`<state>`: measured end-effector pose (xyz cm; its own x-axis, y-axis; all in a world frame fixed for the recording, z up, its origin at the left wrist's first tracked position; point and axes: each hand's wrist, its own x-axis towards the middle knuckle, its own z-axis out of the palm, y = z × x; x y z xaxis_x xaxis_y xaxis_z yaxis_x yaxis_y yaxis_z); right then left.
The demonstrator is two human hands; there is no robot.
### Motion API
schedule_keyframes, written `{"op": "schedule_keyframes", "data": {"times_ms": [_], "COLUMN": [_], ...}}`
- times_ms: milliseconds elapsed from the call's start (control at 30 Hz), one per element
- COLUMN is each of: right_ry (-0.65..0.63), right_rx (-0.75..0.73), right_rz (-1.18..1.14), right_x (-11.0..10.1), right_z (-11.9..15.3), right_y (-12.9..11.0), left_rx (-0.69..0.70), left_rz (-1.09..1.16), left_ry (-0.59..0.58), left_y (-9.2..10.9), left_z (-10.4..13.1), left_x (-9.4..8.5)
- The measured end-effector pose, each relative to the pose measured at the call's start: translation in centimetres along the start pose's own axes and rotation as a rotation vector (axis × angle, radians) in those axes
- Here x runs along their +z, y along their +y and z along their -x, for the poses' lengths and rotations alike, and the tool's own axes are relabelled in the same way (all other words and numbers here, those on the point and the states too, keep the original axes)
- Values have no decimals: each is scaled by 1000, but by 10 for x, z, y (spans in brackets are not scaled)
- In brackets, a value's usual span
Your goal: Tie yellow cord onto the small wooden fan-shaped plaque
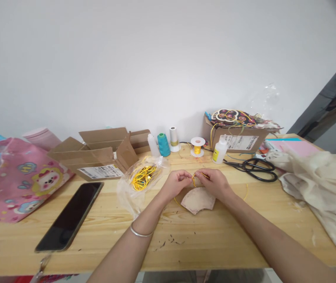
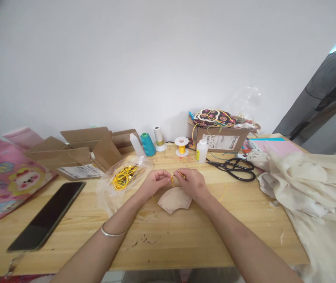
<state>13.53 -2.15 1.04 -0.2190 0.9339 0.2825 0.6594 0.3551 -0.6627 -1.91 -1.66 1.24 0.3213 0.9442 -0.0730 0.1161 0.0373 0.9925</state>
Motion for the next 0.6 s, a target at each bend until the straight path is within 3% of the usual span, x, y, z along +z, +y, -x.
{"op": "schedule_keyframes", "data": {"times_ms": [167, 600], "right_ry": [18, 53], "right_rx": [-13, 64], "right_rz": [-147, -237], "right_x": [2, 3], "right_z": [0, -1], "right_y": [-1, 1], "left_rx": [-13, 12], "left_rz": [-50, 19], "left_ry": [15, 41], "left_y": [0, 2], "left_z": [0, 0], "left_x": [0, 0]}}
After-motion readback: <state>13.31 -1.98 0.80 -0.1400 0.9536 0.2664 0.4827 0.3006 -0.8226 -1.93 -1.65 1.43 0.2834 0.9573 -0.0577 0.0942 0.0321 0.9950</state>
